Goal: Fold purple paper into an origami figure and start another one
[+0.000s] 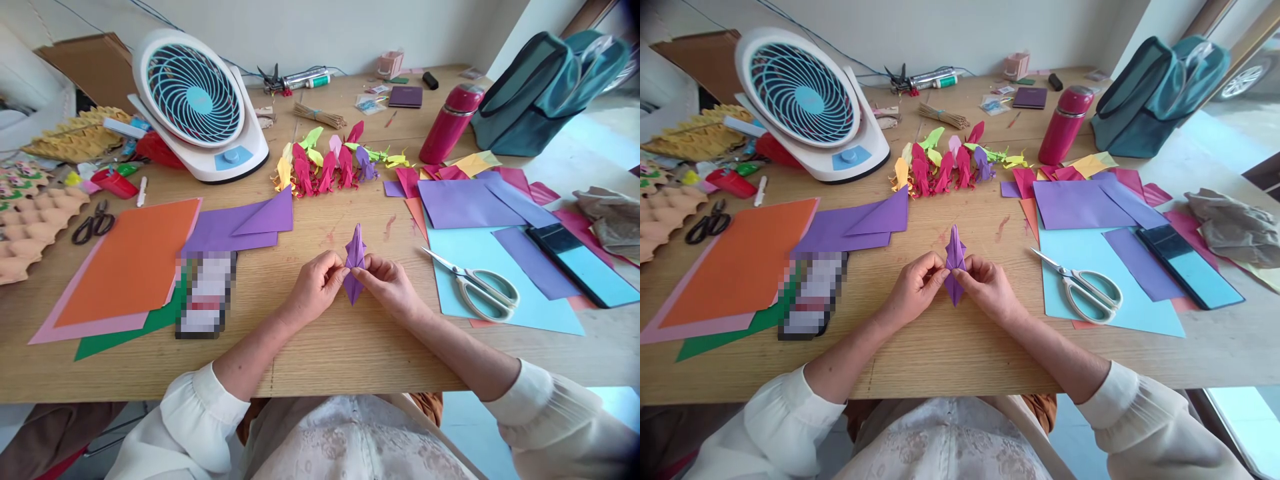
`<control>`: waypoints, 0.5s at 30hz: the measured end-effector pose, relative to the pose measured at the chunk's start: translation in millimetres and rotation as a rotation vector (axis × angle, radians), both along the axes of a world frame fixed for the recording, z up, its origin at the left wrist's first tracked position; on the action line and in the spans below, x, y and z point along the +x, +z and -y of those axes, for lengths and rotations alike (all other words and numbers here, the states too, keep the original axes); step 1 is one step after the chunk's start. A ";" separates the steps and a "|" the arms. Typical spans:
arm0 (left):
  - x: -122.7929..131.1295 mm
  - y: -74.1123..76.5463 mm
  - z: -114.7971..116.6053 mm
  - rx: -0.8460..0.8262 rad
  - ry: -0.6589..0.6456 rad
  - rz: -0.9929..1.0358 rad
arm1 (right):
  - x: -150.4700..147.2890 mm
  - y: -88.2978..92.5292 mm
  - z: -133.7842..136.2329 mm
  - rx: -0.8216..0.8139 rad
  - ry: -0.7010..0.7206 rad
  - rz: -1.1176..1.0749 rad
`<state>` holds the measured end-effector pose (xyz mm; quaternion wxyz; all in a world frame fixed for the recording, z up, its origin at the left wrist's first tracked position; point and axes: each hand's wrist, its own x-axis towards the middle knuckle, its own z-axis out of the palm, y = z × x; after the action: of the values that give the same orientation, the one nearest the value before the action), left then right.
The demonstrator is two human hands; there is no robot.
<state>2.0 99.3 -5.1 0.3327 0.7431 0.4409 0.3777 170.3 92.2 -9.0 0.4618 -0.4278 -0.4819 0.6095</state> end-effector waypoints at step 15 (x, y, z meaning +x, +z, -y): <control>0.6 -5.7 -4.8 -0.252 -0.019 0.253 | 1.0 -6.4 2.0 0.054 0.103 0.128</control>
<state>2.6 104.2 -10.8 0.4796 0.6461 0.4324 0.4069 171.3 90.2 -15.4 0.4096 -0.4278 -0.5480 0.5907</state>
